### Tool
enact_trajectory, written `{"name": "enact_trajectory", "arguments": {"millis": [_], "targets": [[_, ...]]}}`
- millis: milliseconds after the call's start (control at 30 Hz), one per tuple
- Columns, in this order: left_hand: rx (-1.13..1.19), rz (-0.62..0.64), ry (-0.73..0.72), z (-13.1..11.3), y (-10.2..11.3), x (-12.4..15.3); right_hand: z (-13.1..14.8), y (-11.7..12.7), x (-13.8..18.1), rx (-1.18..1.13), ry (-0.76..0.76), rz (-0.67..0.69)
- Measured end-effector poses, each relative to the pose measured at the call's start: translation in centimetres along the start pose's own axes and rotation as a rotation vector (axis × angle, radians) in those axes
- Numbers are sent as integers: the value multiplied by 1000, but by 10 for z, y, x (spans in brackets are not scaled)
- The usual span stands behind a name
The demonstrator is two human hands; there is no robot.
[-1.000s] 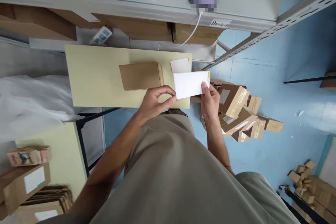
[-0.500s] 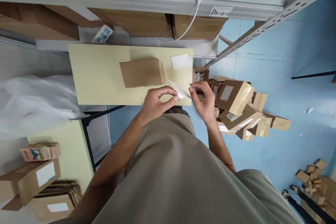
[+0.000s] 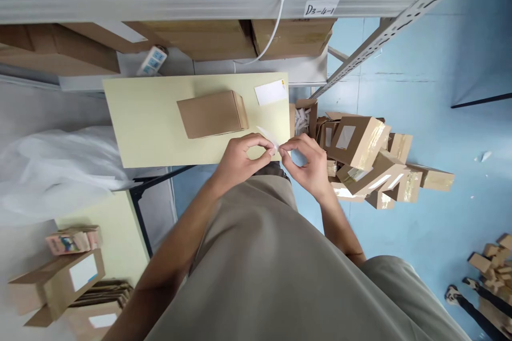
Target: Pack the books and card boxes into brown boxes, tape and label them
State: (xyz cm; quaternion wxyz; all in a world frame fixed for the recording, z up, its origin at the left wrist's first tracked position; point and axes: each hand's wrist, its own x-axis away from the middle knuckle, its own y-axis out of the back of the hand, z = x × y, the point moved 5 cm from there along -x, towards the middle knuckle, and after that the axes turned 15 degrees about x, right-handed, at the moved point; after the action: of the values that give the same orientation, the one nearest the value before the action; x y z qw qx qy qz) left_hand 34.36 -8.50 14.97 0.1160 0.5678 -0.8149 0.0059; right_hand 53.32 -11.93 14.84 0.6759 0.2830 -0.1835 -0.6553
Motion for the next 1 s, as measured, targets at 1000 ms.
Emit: {"name": "enact_trajectory", "arguments": {"millis": [1000], "targets": [[-536,239,217,125,-77,-140,-99,85,34,-112,-609,-691]]}}
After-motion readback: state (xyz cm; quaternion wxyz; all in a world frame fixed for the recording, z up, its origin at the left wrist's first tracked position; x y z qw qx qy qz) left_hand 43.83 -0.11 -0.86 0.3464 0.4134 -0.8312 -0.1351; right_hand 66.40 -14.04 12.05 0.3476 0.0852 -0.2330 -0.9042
